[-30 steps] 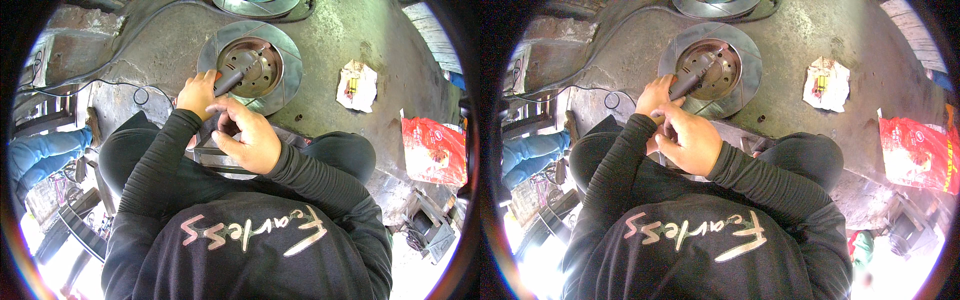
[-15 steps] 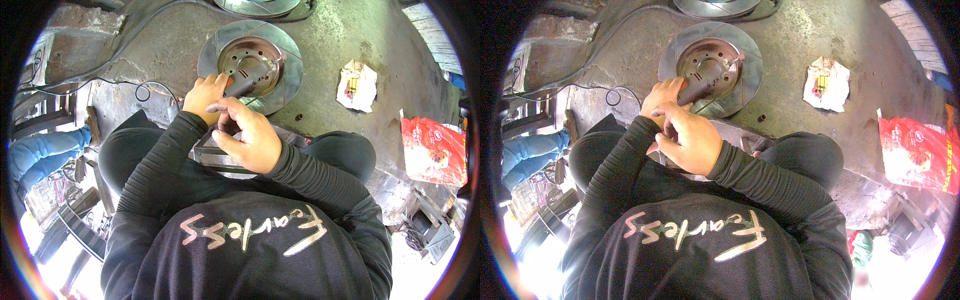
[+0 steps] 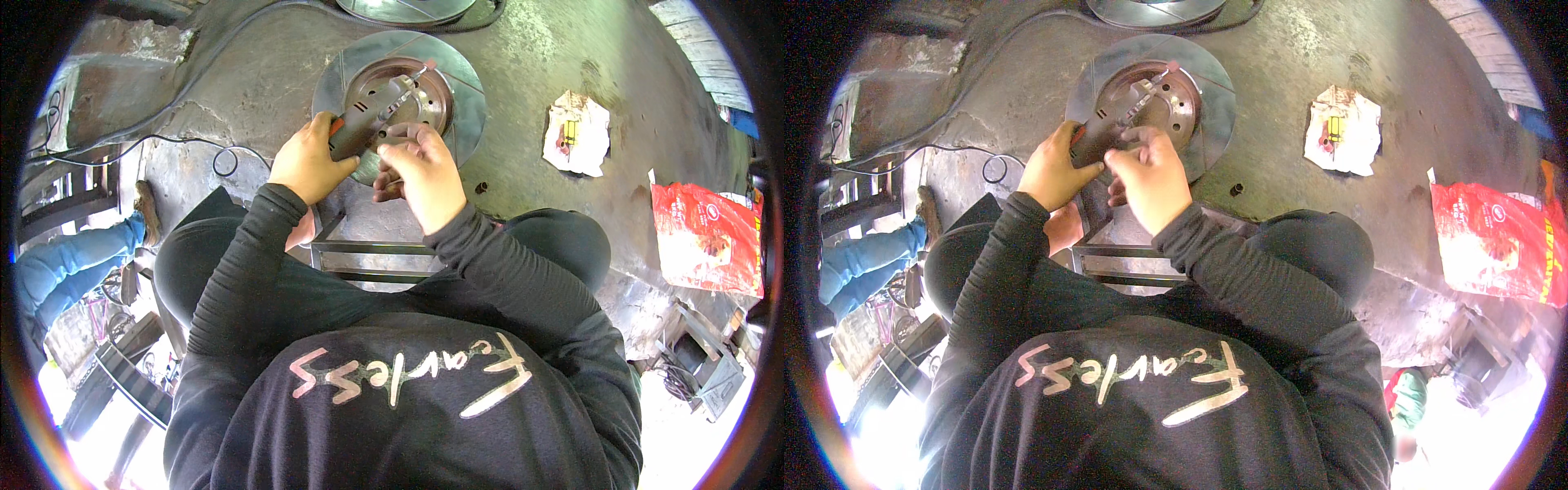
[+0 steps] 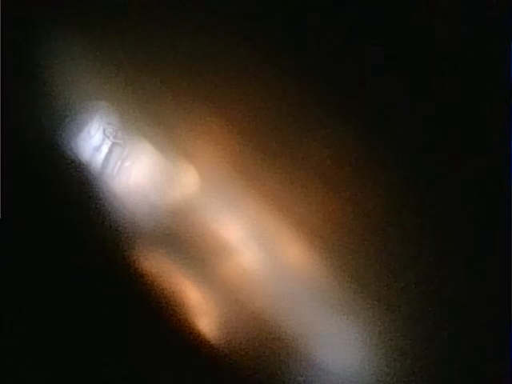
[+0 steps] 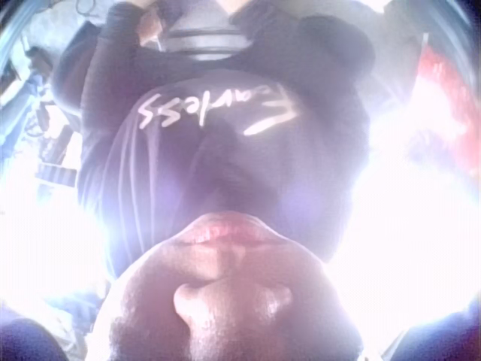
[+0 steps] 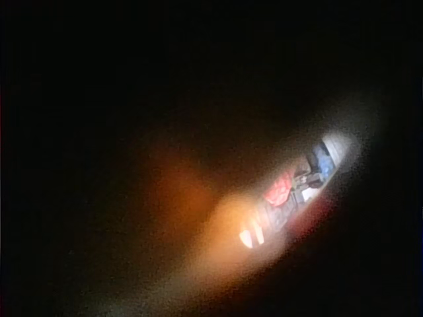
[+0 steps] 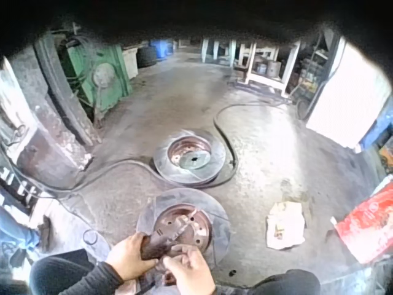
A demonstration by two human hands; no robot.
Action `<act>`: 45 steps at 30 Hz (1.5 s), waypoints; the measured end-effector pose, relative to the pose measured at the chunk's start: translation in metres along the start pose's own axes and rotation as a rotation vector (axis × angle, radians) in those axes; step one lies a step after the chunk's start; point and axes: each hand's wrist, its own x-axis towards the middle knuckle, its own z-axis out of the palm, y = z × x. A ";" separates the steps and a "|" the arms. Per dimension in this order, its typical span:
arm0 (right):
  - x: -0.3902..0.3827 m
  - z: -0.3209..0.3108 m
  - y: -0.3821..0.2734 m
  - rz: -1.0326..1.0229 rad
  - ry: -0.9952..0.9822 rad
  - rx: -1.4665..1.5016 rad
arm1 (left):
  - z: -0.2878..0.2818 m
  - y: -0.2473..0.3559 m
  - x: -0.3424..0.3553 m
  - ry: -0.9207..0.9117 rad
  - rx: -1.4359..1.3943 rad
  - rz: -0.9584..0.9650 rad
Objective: The person uses a handheld rotary tool to grind the surface of a brake disc placed on the floor. They repeatedly move the tool over the disc, pause to wipe it with a cloth, and continue grinding.
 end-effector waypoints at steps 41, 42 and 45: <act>0.120 -0.012 0.060 0.130 0.039 0.245 | -0.013 -0.001 0.060 -0.183 0.447 0.219; 0.119 -0.012 0.061 0.136 0.045 0.264 | -0.013 -0.002 0.060 -0.185 0.448 0.220; 0.119 -0.014 0.060 0.138 0.040 0.274 | -0.011 0.001 0.063 -0.209 0.460 0.197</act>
